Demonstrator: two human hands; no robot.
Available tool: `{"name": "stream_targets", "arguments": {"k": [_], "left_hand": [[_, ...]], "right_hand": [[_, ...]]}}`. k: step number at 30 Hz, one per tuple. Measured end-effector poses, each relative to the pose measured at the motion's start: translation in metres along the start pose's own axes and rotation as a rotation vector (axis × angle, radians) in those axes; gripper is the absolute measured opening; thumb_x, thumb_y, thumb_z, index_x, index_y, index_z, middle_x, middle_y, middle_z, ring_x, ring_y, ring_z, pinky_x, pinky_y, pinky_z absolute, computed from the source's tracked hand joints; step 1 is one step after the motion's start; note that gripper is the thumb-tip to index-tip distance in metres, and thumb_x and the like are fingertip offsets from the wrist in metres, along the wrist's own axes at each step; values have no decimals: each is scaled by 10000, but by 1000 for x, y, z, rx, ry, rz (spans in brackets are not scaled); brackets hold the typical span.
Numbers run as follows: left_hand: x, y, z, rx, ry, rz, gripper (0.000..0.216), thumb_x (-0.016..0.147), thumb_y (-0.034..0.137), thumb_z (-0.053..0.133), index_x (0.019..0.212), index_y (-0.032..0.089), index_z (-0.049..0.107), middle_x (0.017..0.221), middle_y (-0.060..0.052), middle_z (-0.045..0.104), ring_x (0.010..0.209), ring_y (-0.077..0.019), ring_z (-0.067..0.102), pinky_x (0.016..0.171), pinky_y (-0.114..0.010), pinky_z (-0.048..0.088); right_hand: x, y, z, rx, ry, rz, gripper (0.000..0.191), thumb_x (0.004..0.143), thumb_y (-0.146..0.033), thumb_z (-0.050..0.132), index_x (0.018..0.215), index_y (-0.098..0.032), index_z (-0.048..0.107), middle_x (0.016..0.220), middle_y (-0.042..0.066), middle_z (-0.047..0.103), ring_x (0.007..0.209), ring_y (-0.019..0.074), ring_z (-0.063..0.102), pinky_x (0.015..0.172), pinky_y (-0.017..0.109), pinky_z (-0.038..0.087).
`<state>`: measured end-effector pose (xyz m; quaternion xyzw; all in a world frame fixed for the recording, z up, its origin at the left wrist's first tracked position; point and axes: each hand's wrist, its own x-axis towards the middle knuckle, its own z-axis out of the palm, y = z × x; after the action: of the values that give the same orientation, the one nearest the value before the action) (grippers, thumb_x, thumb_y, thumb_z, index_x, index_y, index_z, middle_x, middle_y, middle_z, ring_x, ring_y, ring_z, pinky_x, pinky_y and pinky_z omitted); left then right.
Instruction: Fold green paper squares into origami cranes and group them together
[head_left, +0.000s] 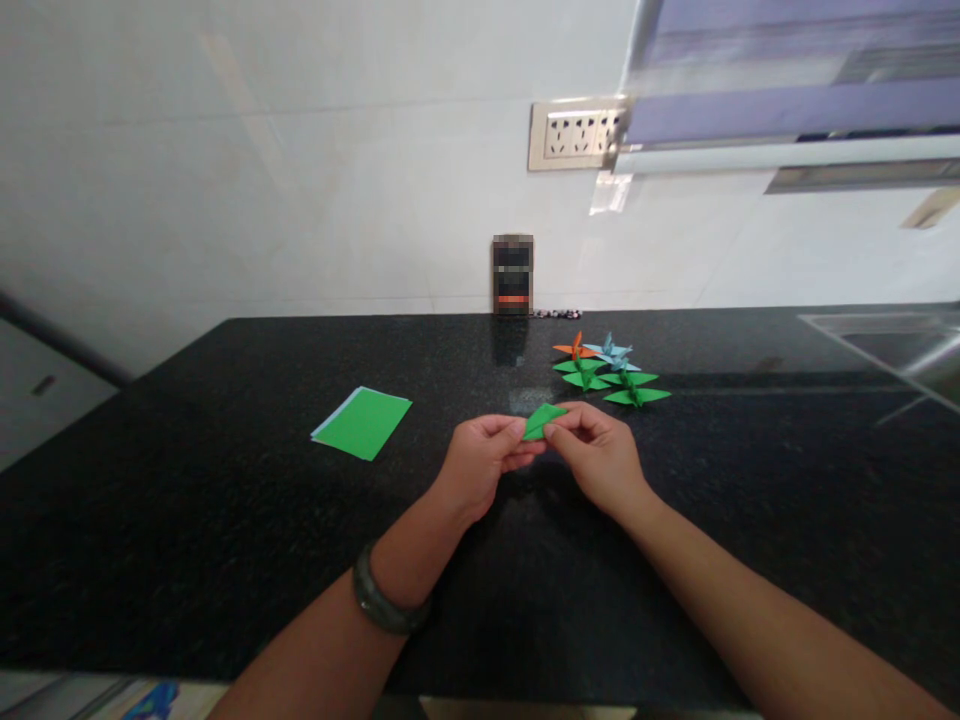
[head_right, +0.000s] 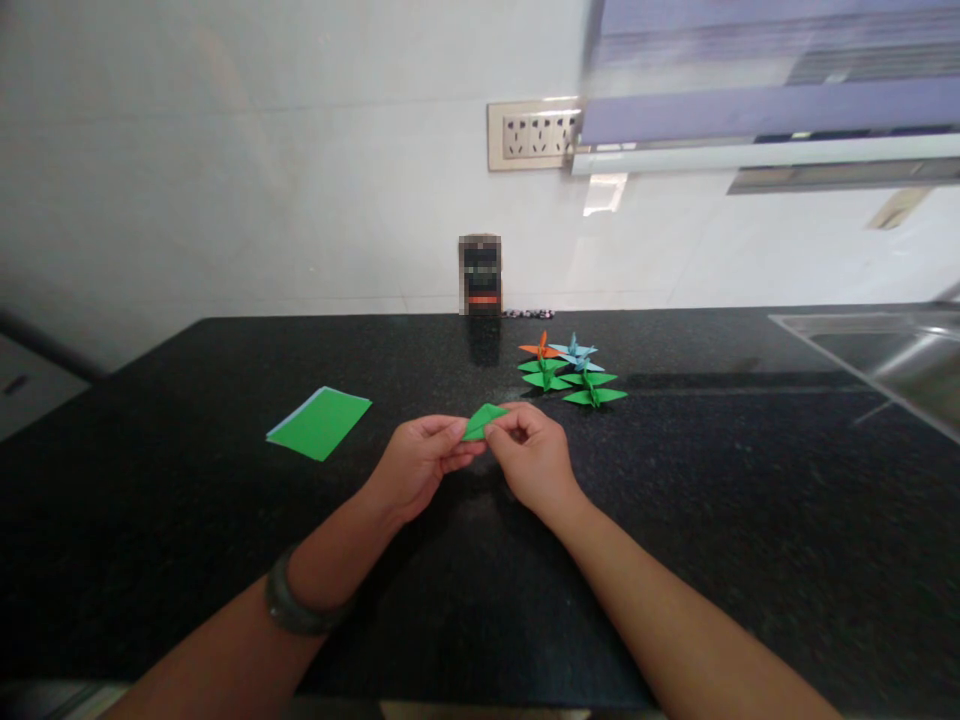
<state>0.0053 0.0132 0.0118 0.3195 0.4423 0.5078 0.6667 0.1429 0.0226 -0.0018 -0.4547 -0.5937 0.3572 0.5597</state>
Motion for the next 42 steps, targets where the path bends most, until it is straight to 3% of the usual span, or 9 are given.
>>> {"name": "stream_targets", "arguments": {"k": [3, 8, 14, 19, 25, 31, 42], "left_hand": [[0, 1, 0, 32, -31, -13, 106, 756, 184, 611, 737, 84, 643, 683, -76, 695, 613, -120, 658, 558, -187, 499], [1, 1, -1, 191, 6, -2, 324, 794, 408, 547, 720, 103, 627, 670, -80, 684, 570, -136, 644, 501, -208, 471], [0, -1, -3, 600, -20, 218, 251, 675, 354, 675, 752, 116, 672, 605, -38, 656, 548, -130, 600, 510, -214, 436], [0, -4, -6, 767, -17, 363, 215, 731, 337, 605, 768, 139, 682, 621, -33, 662, 575, -150, 618, 536, -234, 452], [1, -7, -7, 774, -11, 384, 228, 756, 350, 570, 769, 151, 680, 616, -35, 659, 581, -156, 631, 545, -244, 477], [1, -7, -3, 626, 0, 262, 174, 731, 301, 593, 702, 135, 639, 576, -17, 629, 514, -130, 612, 496, -224, 472], [-2, -4, 1, 456, -16, 169, 200, 791, 283, 538, 705, 123, 623, 562, -14, 624, 496, -106, 603, 487, -205, 464]], "right_hand": [[2, -1, -3, 14, 4, 22, 108, 643, -232, 631, 560, -169, 601, 744, 38, 642, 671, 146, 592, 636, 286, 462], [6, -2, -8, -16, 21, 59, 105, 624, -247, 651, 567, -164, 623, 754, 43, 637, 671, 149, 585, 638, 292, 460], [5, -5, -5, 18, 3, 54, 111, 613, -242, 654, 542, -167, 614, 746, 40, 628, 688, 154, 580, 654, 294, 457], [5, -6, -4, 56, -15, 89, 133, 611, -257, 666, 542, -158, 610, 740, 42, 621, 649, 142, 567, 618, 280, 449], [5, -7, -4, 105, -20, 122, 136, 609, -251, 669, 540, -157, 600, 708, 33, 621, 604, 128, 561, 595, 272, 456], [4, -9, -3, 102, -16, 118, 121, 605, -237, 666, 535, -160, 604, 717, 31, 624, 629, 131, 574, 598, 267, 462], [4, -8, -4, 128, -1, 146, 134, 596, -260, 680, 552, -158, 604, 720, 32, 623, 585, 125, 565, 579, 277, 462]]}}
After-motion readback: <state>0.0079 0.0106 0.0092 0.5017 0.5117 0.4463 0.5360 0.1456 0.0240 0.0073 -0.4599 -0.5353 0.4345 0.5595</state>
